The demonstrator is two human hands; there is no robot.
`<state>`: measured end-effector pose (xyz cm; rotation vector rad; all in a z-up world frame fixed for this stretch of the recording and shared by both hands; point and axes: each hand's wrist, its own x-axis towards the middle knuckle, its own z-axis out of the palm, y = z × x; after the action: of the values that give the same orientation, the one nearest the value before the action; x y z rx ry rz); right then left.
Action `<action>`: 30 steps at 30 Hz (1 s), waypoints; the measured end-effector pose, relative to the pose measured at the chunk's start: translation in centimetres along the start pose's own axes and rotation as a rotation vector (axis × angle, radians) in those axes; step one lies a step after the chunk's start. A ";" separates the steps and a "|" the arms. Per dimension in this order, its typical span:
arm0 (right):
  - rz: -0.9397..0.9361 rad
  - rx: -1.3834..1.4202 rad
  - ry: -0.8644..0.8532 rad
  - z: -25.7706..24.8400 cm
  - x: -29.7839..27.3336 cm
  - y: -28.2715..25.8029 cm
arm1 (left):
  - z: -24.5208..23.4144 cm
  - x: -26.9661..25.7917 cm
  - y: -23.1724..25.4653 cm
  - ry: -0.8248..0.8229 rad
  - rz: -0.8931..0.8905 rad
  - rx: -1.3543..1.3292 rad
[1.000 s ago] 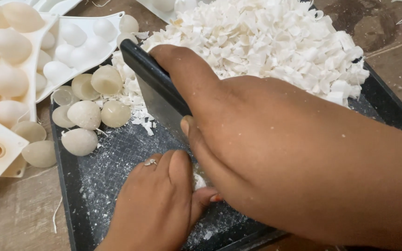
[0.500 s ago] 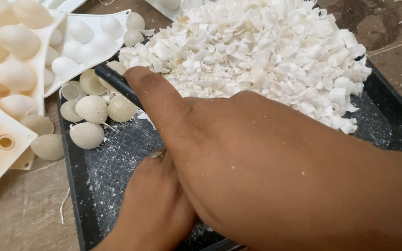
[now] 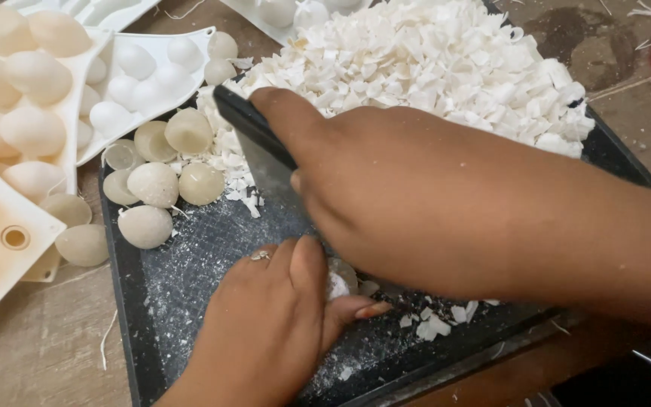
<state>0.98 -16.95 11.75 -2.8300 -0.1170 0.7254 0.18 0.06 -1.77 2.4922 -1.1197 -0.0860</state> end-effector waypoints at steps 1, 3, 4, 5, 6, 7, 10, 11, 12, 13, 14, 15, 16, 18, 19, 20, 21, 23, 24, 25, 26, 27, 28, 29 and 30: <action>0.054 0.012 0.017 -0.1 0.0 0.4 | -0.1 -0.1 -0.1 -0.071 -0.022 0.044; 0.103 0.022 0.038 -0.5 -0.3 0.9 | -0.6 0.0 0.0 -0.137 -0.046 0.090; 0.185 0.002 0.000 -0.9 -0.5 1.0 | -1.0 0.2 0.2 -0.082 0.020 0.060; 0.265 -0.016 -0.040 -1.3 -0.7 1.1 | -1.4 0.2 0.5 -0.030 0.084 0.031; 0.260 -0.018 -0.039 -0.1 0.6 4.6 | -1.7 0.2 0.4 -0.028 0.080 0.033; -0.123 0.086 0.105 1.2 2.0 8.1 | -1.9 0.2 0.4 -0.049 0.080 0.040; -0.085 0.138 0.156 -0.1 1.9 7.6 | -2.5 0.2 0.3 -0.088 0.088 0.033; 0.334 0.084 0.063 -1.4 1.2 5.6 | -2.6 0.1 0.3 -0.107 0.094 0.018; 0.335 0.081 0.065 -1.1 1.9 7.4 | -2.7 0.2 0.4 -0.103 0.095 0.017; 0.266 0.096 0.137 -0.8 2.7 9.1 | -2.8 0.2 0.4 -0.120 0.095 0.045; 0.196 0.111 0.208 -0.5 3.5 10.8 | -3.0 0.1 0.5 -0.137 0.095 0.073; 0.193 0.111 0.213 -0.5 3.7 11.3 | -3.1 0.0 0.4 -0.134 0.095 0.077; 0.197 0.104 0.274 -0.4 3.8 11.9 | -3.2 -0.1 0.3 -0.132 0.103 0.054; 0.203 0.095 0.338 -0.3 4.5 13.9 | -3.3 -0.2 0.2 -0.126 0.116 0.032; 0.173 0.138 0.386 -0.2 5.0 15.4 | -3.4 -0.2 0.1 -0.149 0.116 0.033; 0.142 0.181 0.435 -0.1 5.6 16.8 | -3.4 -0.2 0.0 -0.172 0.117 0.035; 0.143 0.177 0.436 -0.3 5.3 16.9 | -3.4 -0.3 0.0 -0.168 0.118 0.033; 0.330 0.092 0.485 -0.5 5.0 16.9 | -3.4 -0.4 -0.1 -0.129 0.154 0.026; 0.328 0.088 0.485 -0.7 4.5 16.9 | -3.4 -0.4 0.1 -0.125 0.153 0.025; 0.384 0.182 0.527 -0.9 4.2 16.8 | -3.5 -0.3 0.2 -0.139 0.134 0.032; 0.439 0.278 0.567 -1.1 3.9 16.8 | -3.6 -0.3 0.3 -0.152 0.115 0.039; 0.438 0.279 0.568 -1.3 3.7 17.3 | -3.7 -0.3 0.3 -0.152 0.114 0.041; 0.359 0.277 0.576 -1.4 3.6 18.0 | -3.8 -0.2 0.3 -0.175 0.099 0.041; 0.284 0.274 0.583 -1.5 3.4 18.6 | -3.8 -0.1 0.3 -0.198 0.086 0.040; 0.285 0.276 0.584 -1.4 2.0 21.6 | -3.9 -0.1 0.1 -0.200 0.088 0.041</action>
<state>3.91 -37.99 7.10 -2.6827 0.4485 -0.0647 0.85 1.34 1.81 2.5097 -1.3218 -0.2952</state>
